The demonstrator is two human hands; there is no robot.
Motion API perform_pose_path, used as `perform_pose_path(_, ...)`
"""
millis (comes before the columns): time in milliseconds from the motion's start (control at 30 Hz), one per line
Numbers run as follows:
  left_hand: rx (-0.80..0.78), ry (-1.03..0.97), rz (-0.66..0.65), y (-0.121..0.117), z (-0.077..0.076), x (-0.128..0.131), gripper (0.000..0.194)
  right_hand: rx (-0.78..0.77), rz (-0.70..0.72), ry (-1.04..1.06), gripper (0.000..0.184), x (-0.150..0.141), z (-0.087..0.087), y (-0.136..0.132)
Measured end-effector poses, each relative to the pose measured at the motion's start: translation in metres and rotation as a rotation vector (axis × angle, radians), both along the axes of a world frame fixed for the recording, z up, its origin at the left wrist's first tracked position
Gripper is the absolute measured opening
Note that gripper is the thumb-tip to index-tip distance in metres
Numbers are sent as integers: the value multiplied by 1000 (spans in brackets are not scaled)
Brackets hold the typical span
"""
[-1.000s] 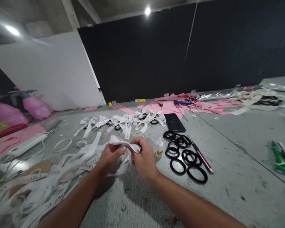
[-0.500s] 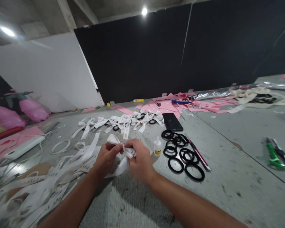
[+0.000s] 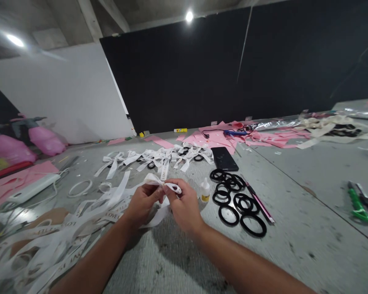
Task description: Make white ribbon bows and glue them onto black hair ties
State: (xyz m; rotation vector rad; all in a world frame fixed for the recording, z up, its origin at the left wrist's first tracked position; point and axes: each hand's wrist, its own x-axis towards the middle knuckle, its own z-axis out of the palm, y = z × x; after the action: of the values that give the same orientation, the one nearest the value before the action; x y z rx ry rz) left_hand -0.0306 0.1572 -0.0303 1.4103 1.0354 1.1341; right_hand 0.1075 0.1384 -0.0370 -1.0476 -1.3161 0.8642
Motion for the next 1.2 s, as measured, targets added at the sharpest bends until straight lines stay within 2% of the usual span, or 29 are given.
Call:
perform_pose_path(200,-79,-162,-26,-2,-10,3,44,172,-12,-36,10,0,5,-5)
perform_pose_path(300,17,-15,-108,-3,-10,2,41,209,-29,-31,9,-2,11,-10)
perform_pose_path(467,271,283,-189,-11,3,0,45,177,-46,16,10,0,15,-11)
perform_pose_path(600,321,287,-276,-21,9,0,45,202,32,137,9,-2,19,-10)
perform_pose_path(700,257,303,-202,-28,11,1,39,245,148,123,13,2,33,-15)
perform_pose_path(767,171,308,-127,-30,13,3,39,297,233,17,17,18,48,-17)
perform_pose_path(833,77,239,-108,-29,15,6,44,370,274,-63,22,48,63,-14)
perform_pose_path(900,-39,114,-106,-26,17,11,49,452,128,-102,22,89,71,-1)
perform_pose_path(933,-107,70,-99,-24,17,14,50,454,-20,-171,22,110,71,10)
perform_pose_path(1000,-237,73,-69,-18,16,20,48,450,-266,-471,22,147,61,35)
perform_pose_path(1067,-324,196,-58,-10,16,26,43,294,-285,-767,26,171,42,60)
perform_pose_path(1133,-336,391,-96,2,14,33,36,131,-288,-1069,30,181,21,77)
perform_pose_path(1200,-298,578,-149,15,12,39,33,32,-285,-1215,33,183,4,84)
